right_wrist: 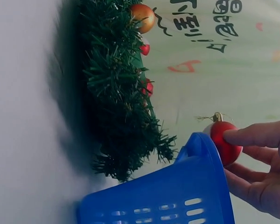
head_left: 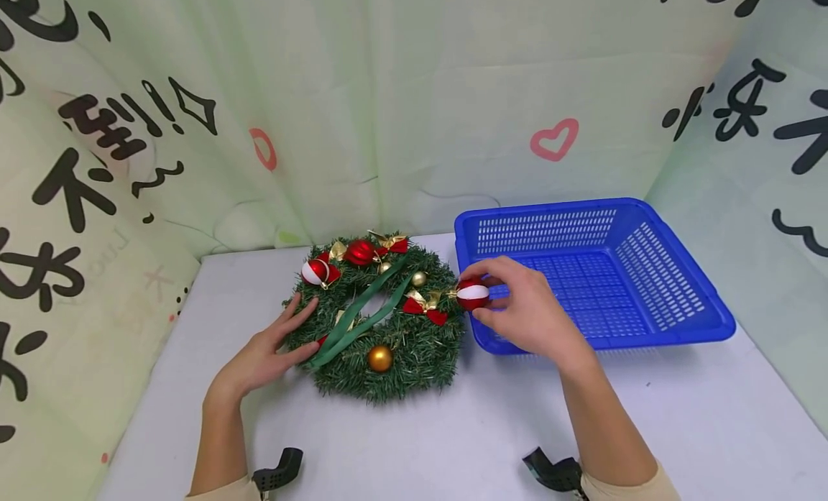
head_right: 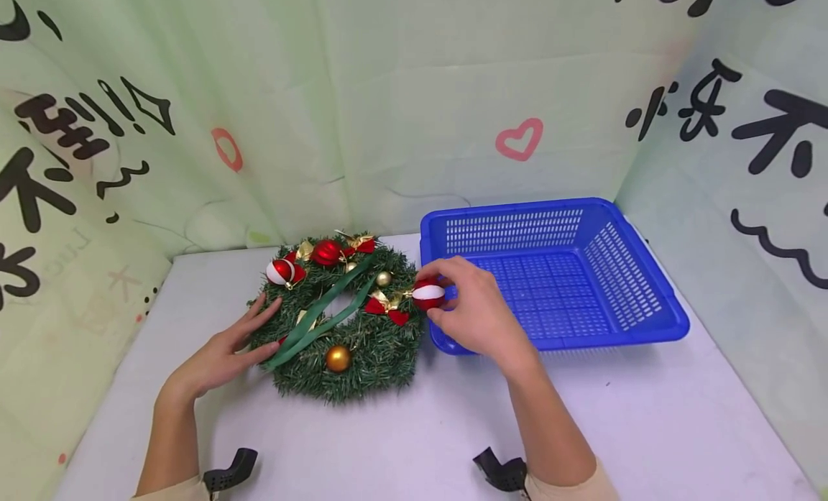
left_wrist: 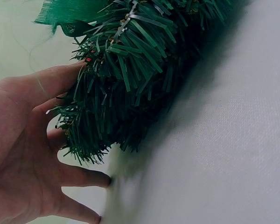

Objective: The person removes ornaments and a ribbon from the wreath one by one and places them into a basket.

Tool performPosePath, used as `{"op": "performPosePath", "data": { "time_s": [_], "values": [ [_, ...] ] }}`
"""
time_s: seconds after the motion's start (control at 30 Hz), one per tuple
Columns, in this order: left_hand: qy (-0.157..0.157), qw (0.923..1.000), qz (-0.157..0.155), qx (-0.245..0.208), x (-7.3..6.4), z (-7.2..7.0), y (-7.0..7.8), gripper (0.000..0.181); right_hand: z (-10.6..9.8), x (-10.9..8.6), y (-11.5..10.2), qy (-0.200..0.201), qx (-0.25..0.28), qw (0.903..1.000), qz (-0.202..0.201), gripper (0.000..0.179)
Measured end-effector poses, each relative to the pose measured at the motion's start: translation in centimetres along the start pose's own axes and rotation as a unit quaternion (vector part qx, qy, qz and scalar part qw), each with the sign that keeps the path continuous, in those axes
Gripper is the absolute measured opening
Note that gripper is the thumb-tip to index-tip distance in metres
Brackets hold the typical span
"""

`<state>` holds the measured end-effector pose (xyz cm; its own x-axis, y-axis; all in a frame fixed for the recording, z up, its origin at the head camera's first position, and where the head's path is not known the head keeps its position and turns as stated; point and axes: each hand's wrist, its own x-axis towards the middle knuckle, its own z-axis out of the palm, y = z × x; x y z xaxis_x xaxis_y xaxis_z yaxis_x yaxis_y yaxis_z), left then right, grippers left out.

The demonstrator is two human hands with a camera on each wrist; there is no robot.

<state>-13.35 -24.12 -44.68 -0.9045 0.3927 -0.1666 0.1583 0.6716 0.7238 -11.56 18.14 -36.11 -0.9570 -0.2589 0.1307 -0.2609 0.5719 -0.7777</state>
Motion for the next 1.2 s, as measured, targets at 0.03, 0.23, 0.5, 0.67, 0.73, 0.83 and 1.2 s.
{"op": "performPosePath", "data": {
  "time_s": [0.03, 0.23, 0.5, 0.67, 0.73, 0.83, 1.2],
  "values": [
    [0.0, 1.0, 0.001, -0.001, 0.0, 0.0, 0.0, 0.076, -0.2, 0.0, 0.0, 0.001, -0.002, 1.0, 0.0, 0.045],
    [0.0, 0.9999, 0.009, -0.009, -0.2, -0.2, 0.4, 0.076, -1.3, -0.3, 0.5, 0.001, -0.021, 0.9997, 0.012, 0.043],
    [-0.001, 0.9999, 0.008, -0.009, -0.3, -0.2, 0.5, 0.076, -2.4, -0.7, 1.2, -0.007, -0.066, 0.997, 0.039, 0.042],
    [-0.001, 0.9999, 0.008, -0.01, -0.3, -0.3, 0.5, 0.076, -2.5, -0.7, 1.4, -0.023, -0.086, 0.9949, 0.048, 0.042],
    [0.0, 0.9999, 0.007, -0.01, -0.3, -0.3, 0.5, 0.076, -2.5, -0.6, 1.6, -0.029, -0.093, 0.9938, 0.054, 0.041],
    [0.001, 1.0, 0.006, -0.007, -0.4, -0.2, 0.5, 0.076, -2.4, -0.5, 1.8, -0.038, -0.103, 0.9919, 0.065, 0.039],
    [0.002, 1.0, 0.004, -0.004, -0.2, -0.1, 0.3, 0.076, -1.9, 0.2, 2.9, -0.072, -0.132, 0.9838, 0.098, 0.035]
  ]
}}
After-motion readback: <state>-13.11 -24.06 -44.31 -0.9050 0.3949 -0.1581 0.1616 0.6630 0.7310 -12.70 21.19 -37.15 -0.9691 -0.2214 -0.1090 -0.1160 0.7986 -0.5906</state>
